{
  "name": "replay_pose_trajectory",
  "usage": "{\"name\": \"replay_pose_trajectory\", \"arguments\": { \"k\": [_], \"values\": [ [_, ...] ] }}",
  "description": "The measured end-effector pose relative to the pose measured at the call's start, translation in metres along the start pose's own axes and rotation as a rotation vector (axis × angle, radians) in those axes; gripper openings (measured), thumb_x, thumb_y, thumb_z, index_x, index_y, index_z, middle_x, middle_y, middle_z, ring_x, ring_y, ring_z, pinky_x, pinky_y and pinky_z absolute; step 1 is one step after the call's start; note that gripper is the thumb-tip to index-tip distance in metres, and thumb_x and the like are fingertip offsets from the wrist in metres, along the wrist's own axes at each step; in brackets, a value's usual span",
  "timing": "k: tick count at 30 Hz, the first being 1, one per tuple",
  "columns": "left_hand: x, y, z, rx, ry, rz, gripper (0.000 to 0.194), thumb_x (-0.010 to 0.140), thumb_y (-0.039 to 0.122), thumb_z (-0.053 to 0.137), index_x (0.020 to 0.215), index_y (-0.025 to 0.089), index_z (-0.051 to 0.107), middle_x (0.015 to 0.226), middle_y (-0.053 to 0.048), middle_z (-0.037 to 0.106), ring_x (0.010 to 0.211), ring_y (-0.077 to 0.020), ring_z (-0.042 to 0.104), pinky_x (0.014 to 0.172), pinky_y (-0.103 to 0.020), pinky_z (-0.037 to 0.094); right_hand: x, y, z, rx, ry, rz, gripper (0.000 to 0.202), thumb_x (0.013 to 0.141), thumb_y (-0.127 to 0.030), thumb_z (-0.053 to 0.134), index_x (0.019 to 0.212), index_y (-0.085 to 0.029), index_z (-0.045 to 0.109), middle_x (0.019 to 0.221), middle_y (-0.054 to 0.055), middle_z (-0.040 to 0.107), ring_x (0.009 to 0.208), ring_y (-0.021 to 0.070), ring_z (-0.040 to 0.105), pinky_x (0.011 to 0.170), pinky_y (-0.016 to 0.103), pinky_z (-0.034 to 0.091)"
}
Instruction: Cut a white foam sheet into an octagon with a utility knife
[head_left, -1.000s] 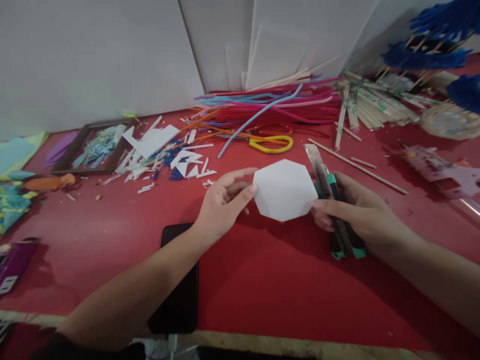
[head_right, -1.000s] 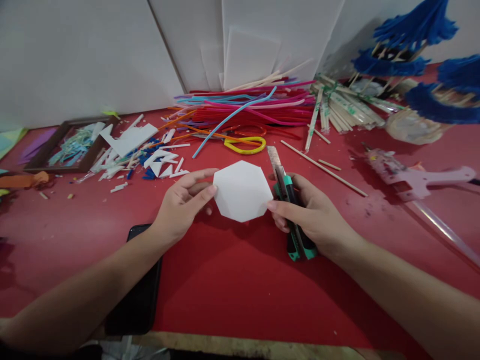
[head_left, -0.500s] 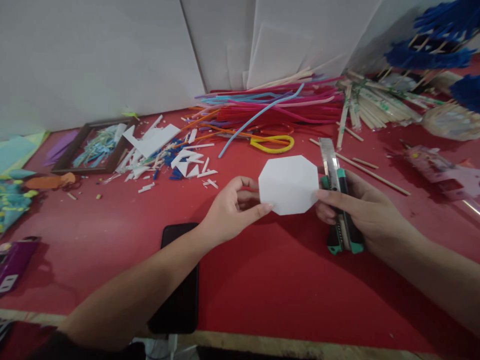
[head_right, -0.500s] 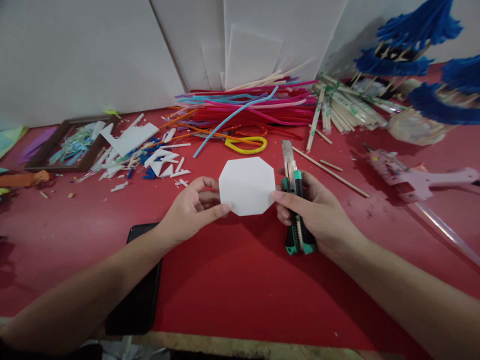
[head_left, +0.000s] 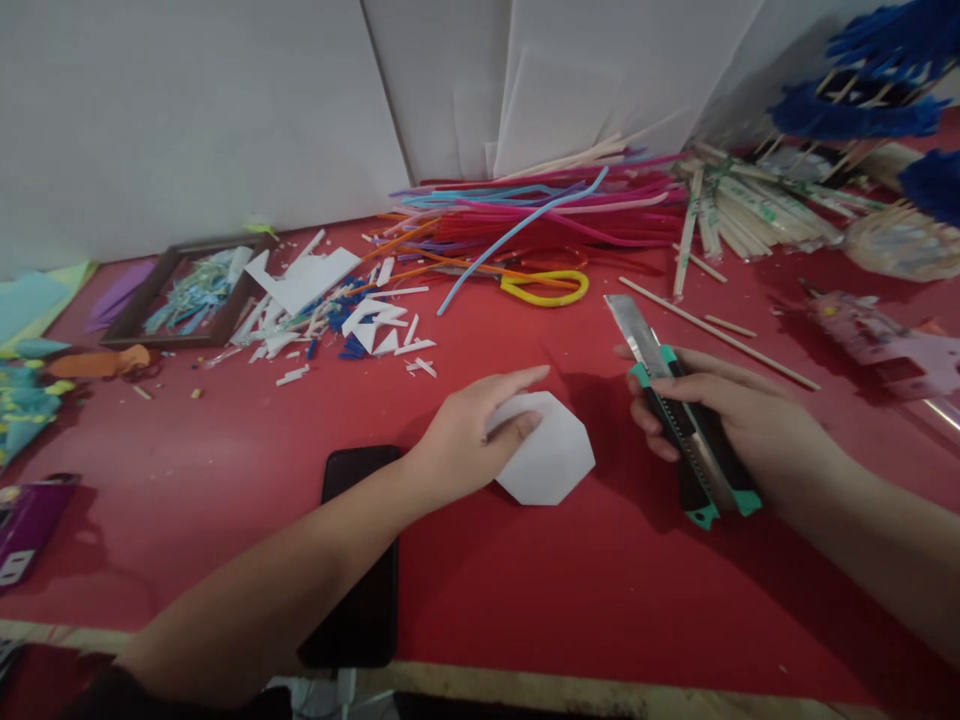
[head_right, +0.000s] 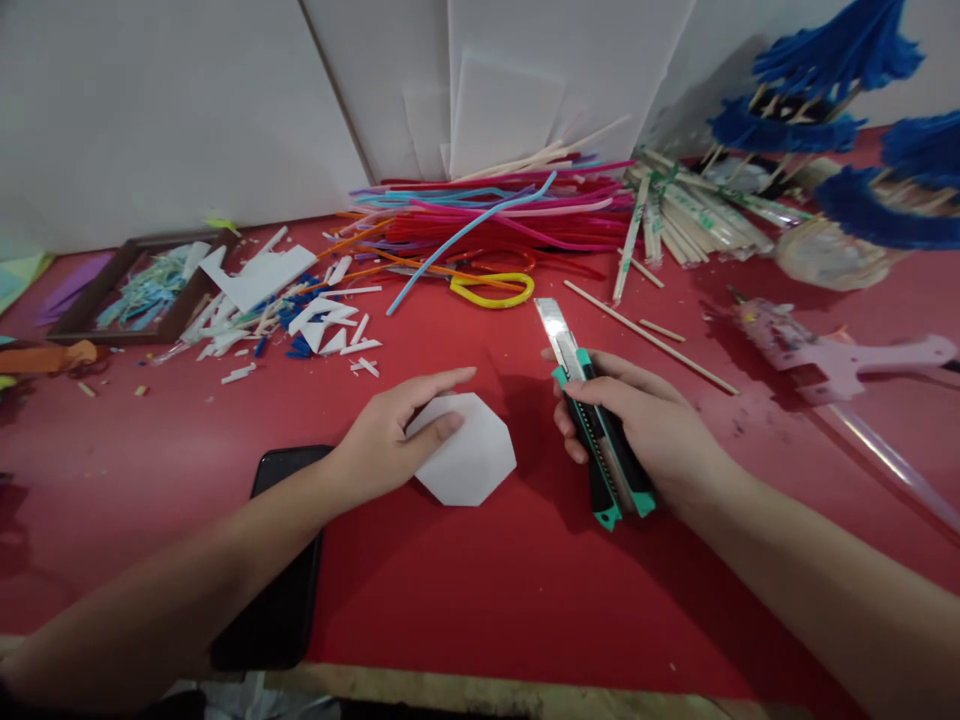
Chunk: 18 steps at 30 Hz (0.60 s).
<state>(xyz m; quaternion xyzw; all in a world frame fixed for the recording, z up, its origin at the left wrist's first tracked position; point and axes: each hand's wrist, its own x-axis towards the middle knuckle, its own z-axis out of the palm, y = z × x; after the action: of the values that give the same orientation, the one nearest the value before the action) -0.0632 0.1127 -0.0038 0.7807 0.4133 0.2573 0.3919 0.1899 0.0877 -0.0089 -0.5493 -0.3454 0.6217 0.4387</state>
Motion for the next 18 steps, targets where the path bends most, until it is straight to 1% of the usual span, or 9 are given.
{"name": "replay_pose_trajectory", "arguments": {
  "k": [2,5,6,8,10,12,14,16,18],
  "values": [
    [-0.002,-0.002,0.002,0.18,0.03,0.098,0.046,0.103,0.044,0.053,0.138,0.016,0.06,0.137,-0.016,0.066,0.129,-0.0305,0.061,0.11,-0.047,0.048,0.0,0.003,-0.001,-0.033,-0.011,0.006,0.025,0.076,-0.041,0.075,0.092,-0.024,0.066,0.063,-0.001,0.062,0.043,0.0132,0.053,0.043,0.03,0.043],
    [-0.007,-0.001,0.005,0.413,0.07,0.243,0.057,0.103,0.057,0.051,0.137,0.013,0.06,0.143,-0.022,0.06,0.135,-0.0366,0.054,0.115,-0.057,0.042,-0.001,0.005,-0.002,-0.092,-0.042,0.011,0.031,0.072,-0.039,0.077,0.099,-0.023,0.072,0.072,0.0,0.068,0.044,0.0135,0.059,0.043,0.029,0.046],
    [-0.009,0.0,0.006,0.462,0.056,0.299,0.062,0.101,0.061,0.051,0.137,0.012,0.059,0.144,-0.023,0.059,0.137,-0.0384,0.052,0.117,-0.059,0.041,-0.002,0.005,-0.002,-0.115,-0.053,0.012,0.037,0.071,-0.036,0.078,0.105,-0.024,0.073,0.074,0.0,0.069,0.046,0.014,0.061,0.044,0.029,0.049],
    [-0.013,0.003,0.008,0.534,-0.011,0.406,0.07,0.098,0.067,0.052,0.14,0.011,0.057,0.146,-0.024,0.058,0.142,-0.0416,0.047,0.118,-0.061,0.039,-0.004,0.003,-0.003,-0.19,-0.057,-0.017,0.051,0.068,-0.034,0.081,0.118,-0.026,0.071,0.083,0.0,0.072,0.053,0.0161,0.067,0.05,0.032,0.057],
    [-0.016,0.007,0.01,0.607,-0.107,0.444,0.071,0.097,0.065,0.056,0.143,0.011,0.055,0.152,-0.023,0.054,0.15,-0.0432,0.039,0.118,-0.061,0.04,-0.009,0.002,-0.005,-0.304,-0.059,-0.08,0.058,0.069,-0.036,0.083,0.125,-0.028,0.067,0.098,0.003,0.075,0.062,0.019,0.072,0.057,0.037,0.063],
    [-0.017,0.009,0.011,0.672,-0.198,0.427,0.066,0.099,0.06,0.058,0.145,0.013,0.054,0.157,-0.02,0.05,0.152,-0.0421,0.036,0.117,-0.06,0.042,-0.015,0.001,-0.007,-0.433,-0.053,-0.179,0.049,0.075,-0.041,0.08,0.12,-0.028,0.067,0.105,0.006,0.076,0.065,0.021,0.073,0.06,0.04,0.064],
    [-0.017,0.011,0.011,0.707,-0.246,0.41,0.06,0.1,0.057,0.058,0.143,0.016,0.055,0.157,-0.019,0.051,0.15,-0.0401,0.041,0.115,-0.057,0.045,-0.022,0.002,-0.009,-0.569,-0.029,-0.294,0.037,0.08,-0.043,0.075,0.113,-0.028,0.068,0.101,0.007,0.078,0.072,0.0251,0.076,0.064,0.042,0.064],
    [-0.017,0.013,0.012,0.719,-0.249,0.411,0.058,0.099,0.057,0.059,0.14,0.017,0.057,0.152,-0.019,0.055,0.144,-0.0398,0.048,0.112,-0.056,0.048,-0.029,0.003,-0.009,-0.714,-0.005,-0.387,0.029,0.085,-0.042,0.069,0.111,-0.029,0.069,0.098,0.008,0.079,0.083,0.0291,0.077,0.067,0.042,0.063],
    [-0.017,0.015,0.012,0.72,-0.232,0.418,0.06,0.097,0.061,0.06,0.137,0.016,0.059,0.145,-0.02,0.06,0.139,-0.0404,0.053,0.109,-0.056,0.05,-0.037,0.004,-0.008,-0.835,-0.017,-0.436,0.027,0.088,-0.04,0.064,0.113,-0.028,0.07,0.099,0.01,0.08,0.086,0.0304,0.078,0.066,0.041,0.062]
  ]
}}
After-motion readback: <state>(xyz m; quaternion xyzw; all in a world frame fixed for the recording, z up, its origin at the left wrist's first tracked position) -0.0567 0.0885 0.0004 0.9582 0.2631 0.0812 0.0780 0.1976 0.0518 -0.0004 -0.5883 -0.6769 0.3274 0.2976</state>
